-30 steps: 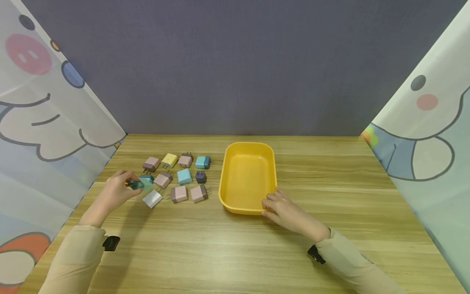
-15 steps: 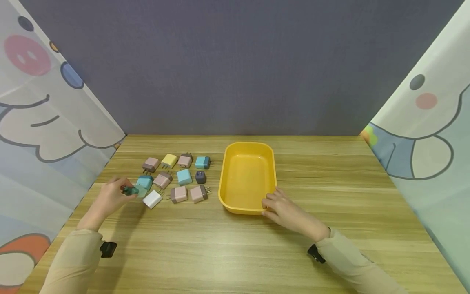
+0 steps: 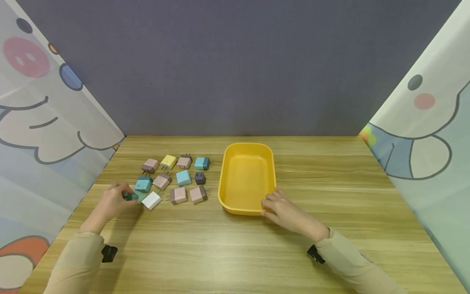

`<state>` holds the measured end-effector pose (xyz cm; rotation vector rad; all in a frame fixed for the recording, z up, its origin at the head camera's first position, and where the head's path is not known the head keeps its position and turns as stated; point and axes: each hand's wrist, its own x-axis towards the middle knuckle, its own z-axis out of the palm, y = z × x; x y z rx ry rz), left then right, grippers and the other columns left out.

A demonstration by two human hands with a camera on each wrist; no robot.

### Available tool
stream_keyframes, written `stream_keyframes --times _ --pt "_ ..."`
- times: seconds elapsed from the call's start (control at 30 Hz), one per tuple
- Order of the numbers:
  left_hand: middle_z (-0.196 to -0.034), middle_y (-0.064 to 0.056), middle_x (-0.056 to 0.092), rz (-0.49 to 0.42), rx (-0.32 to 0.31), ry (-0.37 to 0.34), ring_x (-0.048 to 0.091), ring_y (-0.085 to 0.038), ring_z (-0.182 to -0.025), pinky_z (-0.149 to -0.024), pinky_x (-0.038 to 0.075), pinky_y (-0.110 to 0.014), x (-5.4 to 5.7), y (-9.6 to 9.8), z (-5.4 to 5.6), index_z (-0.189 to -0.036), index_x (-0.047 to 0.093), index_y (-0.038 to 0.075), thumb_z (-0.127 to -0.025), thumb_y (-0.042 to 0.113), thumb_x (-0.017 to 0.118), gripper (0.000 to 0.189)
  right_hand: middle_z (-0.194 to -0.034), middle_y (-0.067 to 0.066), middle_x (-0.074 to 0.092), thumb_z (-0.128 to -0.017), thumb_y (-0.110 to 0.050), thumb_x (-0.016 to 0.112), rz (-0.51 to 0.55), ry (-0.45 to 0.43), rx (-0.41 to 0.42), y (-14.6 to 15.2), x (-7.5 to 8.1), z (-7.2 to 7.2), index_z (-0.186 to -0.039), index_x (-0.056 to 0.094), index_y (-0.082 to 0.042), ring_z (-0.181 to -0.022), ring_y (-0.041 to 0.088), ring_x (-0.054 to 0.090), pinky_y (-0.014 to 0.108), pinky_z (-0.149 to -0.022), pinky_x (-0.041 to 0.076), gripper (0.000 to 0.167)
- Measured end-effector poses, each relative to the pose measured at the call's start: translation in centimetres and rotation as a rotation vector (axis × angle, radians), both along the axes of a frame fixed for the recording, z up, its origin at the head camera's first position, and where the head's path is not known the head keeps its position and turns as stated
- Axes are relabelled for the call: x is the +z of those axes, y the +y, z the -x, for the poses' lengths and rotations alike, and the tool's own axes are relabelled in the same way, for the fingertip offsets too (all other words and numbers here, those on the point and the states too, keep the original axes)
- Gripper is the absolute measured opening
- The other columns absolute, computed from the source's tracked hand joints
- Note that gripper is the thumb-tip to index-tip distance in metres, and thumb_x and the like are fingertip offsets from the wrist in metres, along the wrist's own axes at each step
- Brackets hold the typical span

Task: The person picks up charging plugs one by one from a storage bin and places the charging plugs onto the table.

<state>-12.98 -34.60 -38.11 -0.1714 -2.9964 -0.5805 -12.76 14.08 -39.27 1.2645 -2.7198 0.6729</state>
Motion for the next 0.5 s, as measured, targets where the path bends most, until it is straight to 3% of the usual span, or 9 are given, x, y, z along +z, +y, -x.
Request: stream_keyframes --times 0.3,0.5 --pt "-0.08 -0.019 0.046 -0.008 -0.001 0.014 0.046 -0.027 -0.068 -0.054 0.043 -0.036 -0.72 -0.24 0.08 -0.079 0.054 -0.002 -0.069 0.006 0.07 0.02 -0.074 -0.008 0.044 -0.082 -0.015 0.062 0.021 0.018 0.013 0.08 -0.29 0.14 -0.075 0.049 -0.015 -0.076 0.011 0.046 0.054 -0.097 0.025 0.015" --pt "-0.076 -0.016 0.045 0.012 -0.011 -0.026 0.042 -0.023 -0.065 -0.053 0.038 -0.032 -0.61 -0.48 -0.08 -0.082 0.056 -0.004 -0.069 0.008 0.07 0.022 -0.074 -0.007 0.045 -0.082 -0.017 0.061 0.059 0.055 0.028 0.08 -0.43 0.14 -0.075 0.049 -0.014 -0.075 0.011 0.046 0.055 -0.095 0.027 0.015"
